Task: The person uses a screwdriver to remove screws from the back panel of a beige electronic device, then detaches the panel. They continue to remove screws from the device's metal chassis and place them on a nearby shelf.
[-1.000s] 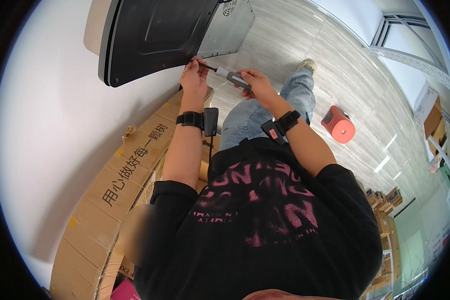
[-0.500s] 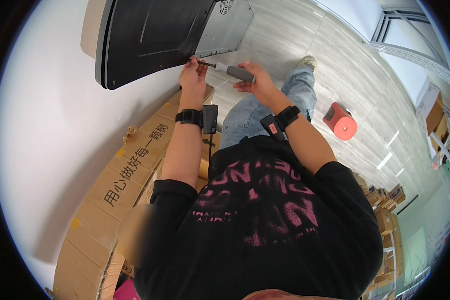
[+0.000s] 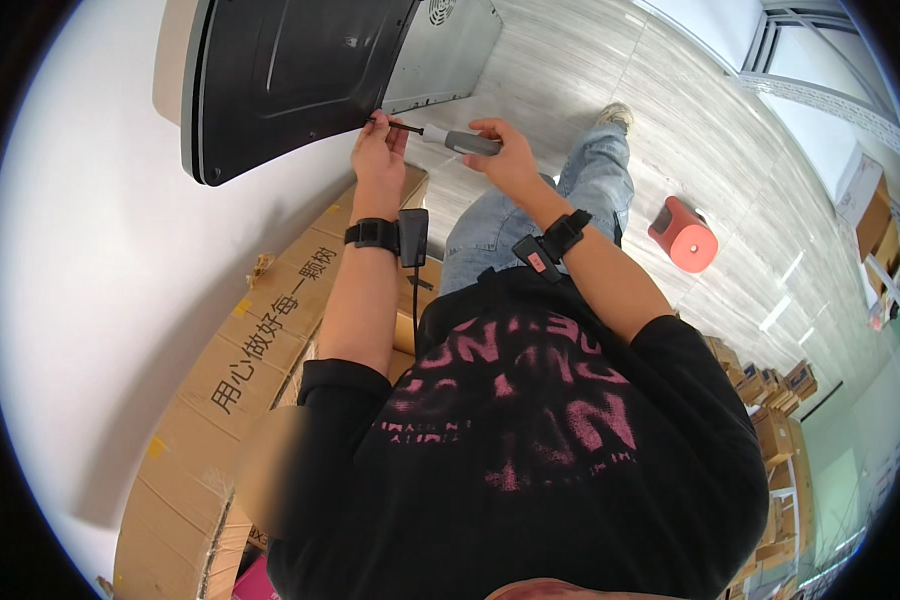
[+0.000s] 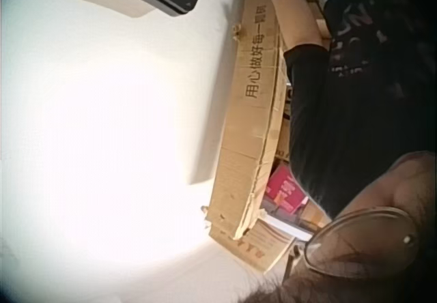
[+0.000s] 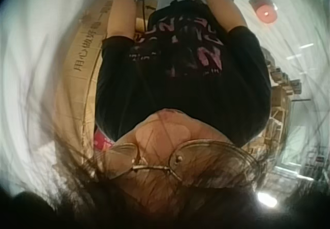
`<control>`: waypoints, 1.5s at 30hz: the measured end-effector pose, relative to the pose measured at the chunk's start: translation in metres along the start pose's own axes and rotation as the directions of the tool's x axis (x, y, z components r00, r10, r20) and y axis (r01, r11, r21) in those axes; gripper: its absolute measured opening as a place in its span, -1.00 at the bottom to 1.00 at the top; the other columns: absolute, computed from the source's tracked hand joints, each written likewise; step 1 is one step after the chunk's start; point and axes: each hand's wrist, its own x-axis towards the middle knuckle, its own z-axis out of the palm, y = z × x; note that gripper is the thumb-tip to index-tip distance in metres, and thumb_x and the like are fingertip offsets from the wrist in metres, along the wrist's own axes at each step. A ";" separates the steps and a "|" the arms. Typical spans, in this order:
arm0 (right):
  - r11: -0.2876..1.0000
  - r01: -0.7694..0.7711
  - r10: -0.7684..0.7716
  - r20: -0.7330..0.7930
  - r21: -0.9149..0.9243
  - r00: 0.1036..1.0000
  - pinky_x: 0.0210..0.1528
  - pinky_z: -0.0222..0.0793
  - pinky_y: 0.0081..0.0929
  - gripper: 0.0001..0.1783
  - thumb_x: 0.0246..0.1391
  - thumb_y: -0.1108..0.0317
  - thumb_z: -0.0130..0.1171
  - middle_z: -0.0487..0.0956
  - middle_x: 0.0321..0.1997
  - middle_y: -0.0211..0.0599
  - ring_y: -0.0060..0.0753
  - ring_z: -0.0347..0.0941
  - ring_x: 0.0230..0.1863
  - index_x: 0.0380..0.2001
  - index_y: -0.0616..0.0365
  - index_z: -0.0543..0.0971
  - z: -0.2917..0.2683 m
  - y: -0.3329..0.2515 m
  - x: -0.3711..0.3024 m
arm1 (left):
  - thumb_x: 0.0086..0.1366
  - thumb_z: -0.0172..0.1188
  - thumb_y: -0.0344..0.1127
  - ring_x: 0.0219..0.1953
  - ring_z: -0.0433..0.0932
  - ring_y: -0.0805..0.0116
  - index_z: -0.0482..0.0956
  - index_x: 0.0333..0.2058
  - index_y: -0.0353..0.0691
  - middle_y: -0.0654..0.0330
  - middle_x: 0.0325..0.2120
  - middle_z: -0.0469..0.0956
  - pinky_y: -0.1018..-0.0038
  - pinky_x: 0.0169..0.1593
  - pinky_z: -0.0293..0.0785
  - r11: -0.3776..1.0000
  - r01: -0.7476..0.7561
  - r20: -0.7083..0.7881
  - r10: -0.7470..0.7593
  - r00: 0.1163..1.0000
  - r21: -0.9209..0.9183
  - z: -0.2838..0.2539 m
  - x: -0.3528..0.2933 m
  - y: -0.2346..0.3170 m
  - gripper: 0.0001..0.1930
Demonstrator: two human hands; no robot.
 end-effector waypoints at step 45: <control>0.999 -0.030 0.031 0.045 -0.024 0.999 -0.30 0.31 -0.59 -0.69 -0.03 0.49 0.22 0.48 -0.30 -0.36 -0.53 0.38 -0.38 -0.16 0.16 0.49 -0.002 -0.003 0.001 | 0.23 0.15 -0.43 -0.32 0.53 0.28 0.45 -0.23 -0.25 0.17 -0.35 0.52 0.36 -0.16 0.55 0.999 0.017 0.028 -0.018 0.999 0.051 -0.002 -0.006 0.006 -0.86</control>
